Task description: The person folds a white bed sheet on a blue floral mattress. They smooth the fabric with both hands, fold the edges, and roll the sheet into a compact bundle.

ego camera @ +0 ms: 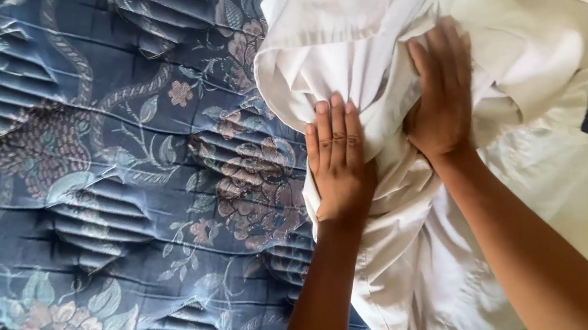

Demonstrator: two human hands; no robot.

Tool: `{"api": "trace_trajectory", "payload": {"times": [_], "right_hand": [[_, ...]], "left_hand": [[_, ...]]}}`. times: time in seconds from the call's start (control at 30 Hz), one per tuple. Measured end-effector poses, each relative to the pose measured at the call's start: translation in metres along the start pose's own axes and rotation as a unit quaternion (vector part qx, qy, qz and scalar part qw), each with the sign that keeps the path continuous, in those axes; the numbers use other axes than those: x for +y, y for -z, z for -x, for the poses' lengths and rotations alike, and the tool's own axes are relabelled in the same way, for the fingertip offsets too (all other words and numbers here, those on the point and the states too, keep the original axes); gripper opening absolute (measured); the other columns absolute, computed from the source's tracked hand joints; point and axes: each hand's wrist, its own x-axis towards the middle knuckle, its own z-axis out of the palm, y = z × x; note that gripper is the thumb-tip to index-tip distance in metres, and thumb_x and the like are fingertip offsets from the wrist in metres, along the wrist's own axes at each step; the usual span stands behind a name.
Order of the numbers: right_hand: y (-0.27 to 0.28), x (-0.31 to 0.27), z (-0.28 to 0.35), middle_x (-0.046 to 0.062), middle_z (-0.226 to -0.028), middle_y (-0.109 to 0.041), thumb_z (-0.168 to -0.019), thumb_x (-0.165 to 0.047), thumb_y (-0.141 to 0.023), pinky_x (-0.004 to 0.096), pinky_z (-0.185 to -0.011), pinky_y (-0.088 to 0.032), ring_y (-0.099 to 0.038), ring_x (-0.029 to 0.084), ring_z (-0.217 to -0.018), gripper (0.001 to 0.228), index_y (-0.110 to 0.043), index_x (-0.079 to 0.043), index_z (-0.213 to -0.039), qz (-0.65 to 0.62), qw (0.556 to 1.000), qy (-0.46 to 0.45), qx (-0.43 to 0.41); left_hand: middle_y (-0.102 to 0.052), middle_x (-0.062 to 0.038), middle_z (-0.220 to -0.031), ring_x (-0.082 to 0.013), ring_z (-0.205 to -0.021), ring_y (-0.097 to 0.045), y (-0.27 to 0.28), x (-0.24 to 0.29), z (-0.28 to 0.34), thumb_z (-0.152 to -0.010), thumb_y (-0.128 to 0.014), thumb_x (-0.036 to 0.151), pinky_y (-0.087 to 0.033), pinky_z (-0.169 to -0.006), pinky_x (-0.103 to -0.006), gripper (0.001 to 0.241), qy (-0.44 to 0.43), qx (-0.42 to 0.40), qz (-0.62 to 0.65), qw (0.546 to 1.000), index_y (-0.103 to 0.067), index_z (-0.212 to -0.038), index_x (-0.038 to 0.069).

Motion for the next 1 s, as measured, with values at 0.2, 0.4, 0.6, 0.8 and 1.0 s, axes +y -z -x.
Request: {"api": "trace_trajectory", "payload": {"times": [0.2,0.4,0.6,0.8,1.0], "right_hand": [[-0.014,0.009,0.009,0.024,-0.158,-0.049,-0.105,-0.009,-0.063,0.065,-0.132,-0.024,-0.037,0.048,-0.156,0.047,-0.050,0.004,-0.148,-0.012,1.000,0.011,0.012],[-0.019,0.014,0.010,0.026,-0.158,-0.048,-0.106,-0.010,-0.053,0.064,-0.131,-0.025,-0.039,0.047,-0.155,0.048,-0.048,0.006,-0.150,-0.017,1.000,0.008,0.017],[-0.009,0.007,0.010,0.027,-0.160,-0.048,-0.099,0.001,-0.051,0.062,-0.131,-0.024,-0.039,0.048,-0.155,0.052,-0.049,0.006,-0.151,-0.029,0.999,0.006,0.024],[0.035,-0.017,0.034,0.028,-0.154,-0.052,-0.090,0.013,-0.042,0.060,-0.130,-0.032,-0.045,0.050,-0.150,0.058,-0.055,0.009,-0.147,-0.056,0.994,-0.013,0.088],[0.096,-0.053,0.136,0.031,-0.146,-0.053,-0.091,0.010,-0.051,0.058,-0.119,-0.041,-0.049,0.051,-0.139,0.041,-0.059,0.008,-0.131,0.009,0.998,-0.050,0.022]], "left_hand": [[-0.044,-0.016,-0.164,-0.0337,-0.157,-0.037,-0.017,-0.007,0.010,-0.089,-0.055,0.003,-0.026,-0.130,-0.0532,0.066,-0.020,0.009,-0.048,0.999,-0.046,-0.155,0.003],[-0.043,-0.015,-0.165,-0.0343,-0.158,-0.037,-0.013,-0.006,0.004,-0.093,-0.054,0.002,-0.026,-0.130,-0.0546,0.063,-0.026,0.007,-0.039,0.999,-0.045,-0.155,0.003],[-0.040,-0.017,-0.166,-0.0356,-0.159,-0.033,-0.006,-0.004,0.002,-0.089,-0.055,0.003,-0.022,-0.131,-0.0557,0.070,-0.028,0.010,-0.010,1.000,-0.041,-0.157,0.001],[-0.033,-0.015,-0.170,-0.0339,-0.162,-0.027,0.003,0.006,0.009,-0.087,-0.054,-0.003,-0.019,-0.133,-0.0553,0.076,-0.035,-0.010,-0.064,0.997,-0.036,-0.160,0.005],[-0.031,-0.019,-0.169,-0.0360,-0.159,-0.024,0.049,0.035,0.046,-0.098,-0.055,0.008,-0.022,-0.129,-0.0540,0.066,-0.173,-0.079,-0.072,0.979,-0.034,-0.160,0.004]]}}
